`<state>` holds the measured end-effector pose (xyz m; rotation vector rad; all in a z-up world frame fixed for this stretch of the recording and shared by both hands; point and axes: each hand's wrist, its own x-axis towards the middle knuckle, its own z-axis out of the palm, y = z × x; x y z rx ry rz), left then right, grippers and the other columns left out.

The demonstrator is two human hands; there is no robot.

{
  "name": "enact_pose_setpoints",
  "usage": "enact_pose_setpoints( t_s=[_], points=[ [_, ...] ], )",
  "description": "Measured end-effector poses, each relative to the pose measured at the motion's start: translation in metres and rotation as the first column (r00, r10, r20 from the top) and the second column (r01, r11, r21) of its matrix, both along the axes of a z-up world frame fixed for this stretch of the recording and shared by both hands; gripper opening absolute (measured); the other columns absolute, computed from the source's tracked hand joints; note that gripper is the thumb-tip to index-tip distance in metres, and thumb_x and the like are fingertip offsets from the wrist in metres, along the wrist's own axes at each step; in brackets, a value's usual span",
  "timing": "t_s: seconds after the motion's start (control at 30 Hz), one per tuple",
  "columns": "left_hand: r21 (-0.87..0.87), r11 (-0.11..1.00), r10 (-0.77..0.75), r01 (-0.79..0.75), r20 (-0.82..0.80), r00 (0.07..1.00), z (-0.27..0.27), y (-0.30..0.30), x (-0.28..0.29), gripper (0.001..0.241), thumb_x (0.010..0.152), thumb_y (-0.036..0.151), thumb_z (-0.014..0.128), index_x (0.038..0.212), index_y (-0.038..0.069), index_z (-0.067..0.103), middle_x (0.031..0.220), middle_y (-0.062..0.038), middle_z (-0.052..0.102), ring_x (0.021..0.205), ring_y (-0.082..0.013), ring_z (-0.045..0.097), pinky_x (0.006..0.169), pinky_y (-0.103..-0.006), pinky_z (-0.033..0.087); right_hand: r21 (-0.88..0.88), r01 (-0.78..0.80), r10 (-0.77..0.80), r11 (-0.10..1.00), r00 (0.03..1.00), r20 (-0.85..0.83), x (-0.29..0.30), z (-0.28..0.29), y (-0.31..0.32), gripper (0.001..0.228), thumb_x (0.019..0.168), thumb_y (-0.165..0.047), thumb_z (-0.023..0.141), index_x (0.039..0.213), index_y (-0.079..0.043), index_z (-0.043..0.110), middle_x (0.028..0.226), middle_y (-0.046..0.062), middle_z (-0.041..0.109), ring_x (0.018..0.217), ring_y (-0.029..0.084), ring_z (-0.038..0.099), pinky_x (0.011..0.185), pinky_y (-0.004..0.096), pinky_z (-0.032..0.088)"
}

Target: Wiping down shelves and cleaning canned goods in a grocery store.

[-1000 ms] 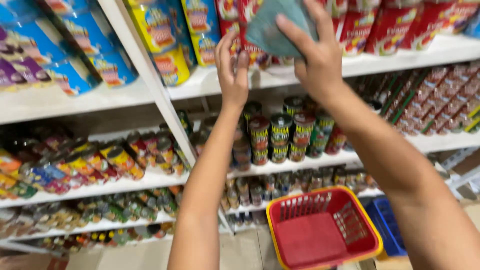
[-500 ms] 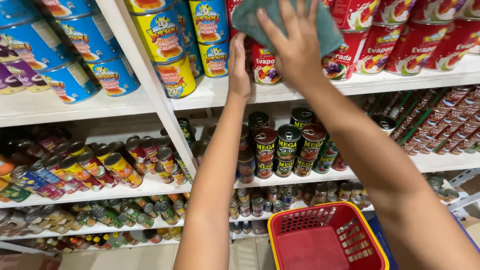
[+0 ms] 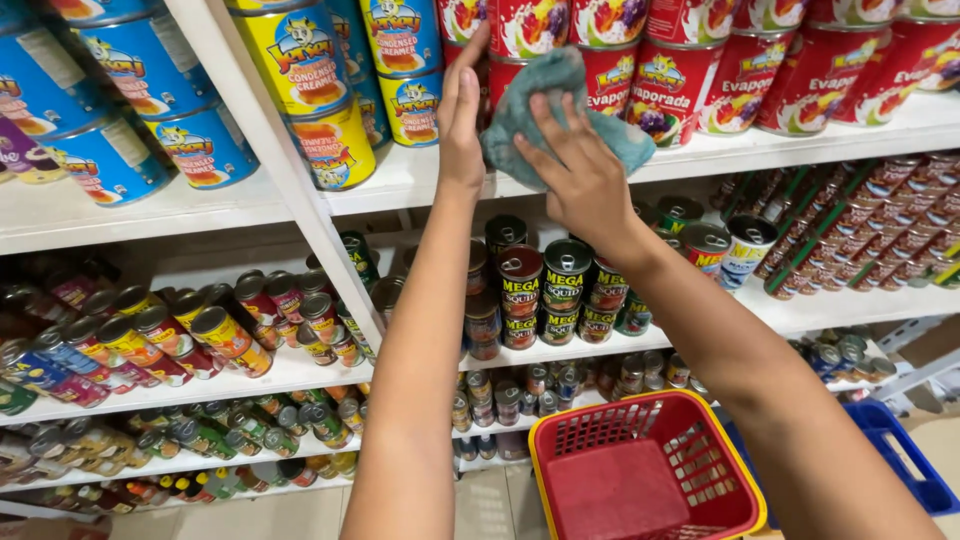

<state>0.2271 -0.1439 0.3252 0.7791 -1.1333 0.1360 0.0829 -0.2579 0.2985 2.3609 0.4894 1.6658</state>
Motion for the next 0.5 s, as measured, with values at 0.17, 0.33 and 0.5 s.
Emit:
enact_pose_setpoints(
  t_s=[0.17, 0.33, 0.5],
  points=[
    [0.045, 0.972, 0.221, -0.23, 0.157, 0.963, -0.005, 0.001, 0.0, 0.052, 0.114, 0.045, 0.041, 0.158, 0.017, 0.043, 0.163, -0.008, 0.045, 0.155, -0.0227, 0.04, 0.132, -0.0387, 0.033, -0.042, -0.001, -0.001, 0.999, 0.999, -0.049, -0.015, -0.005, 0.0, 0.051, 0.084, 0.006, 0.049, 0.128, -0.003, 0.073, 0.151, 0.018, 0.055, 0.136, 0.044, 0.059, 0.113, 0.053, 0.052],
    [0.015, 0.911, 0.401, -0.411, 0.194, 0.895, -0.011, -0.003, -0.007, 0.051, 0.112, 0.049, 0.045, 0.157, 0.024, 0.044, 0.158, -0.008, 0.047, 0.151, -0.0241, 0.044, 0.128, -0.042, 0.039, 0.031, -0.049, 0.056, 0.998, 0.968, -0.245, -0.04, 0.014, -0.016, 0.049, 0.077, 0.008, 0.056, 0.119, -0.005, 0.077, 0.139, 0.018, 0.067, 0.125, 0.037, 0.068, 0.106, 0.051, 0.057],
    [-0.089, 0.701, 0.702, -0.708, 0.264, 0.662, -0.009, -0.015, -0.051, 0.064, 0.105, 0.053, 0.056, 0.162, 0.032, 0.035, 0.168, -0.005, 0.032, 0.155, -0.0295, 0.042, 0.129, -0.0473, 0.037, -0.053, -0.024, 0.012, 0.998, 0.979, -0.203, -0.088, 0.075, -0.056, 0.057, 0.068, 0.007, 0.059, 0.119, -0.009, 0.078, 0.146, 0.015, 0.066, 0.131, 0.032, 0.067, 0.1, 0.046, 0.059]
  ],
)
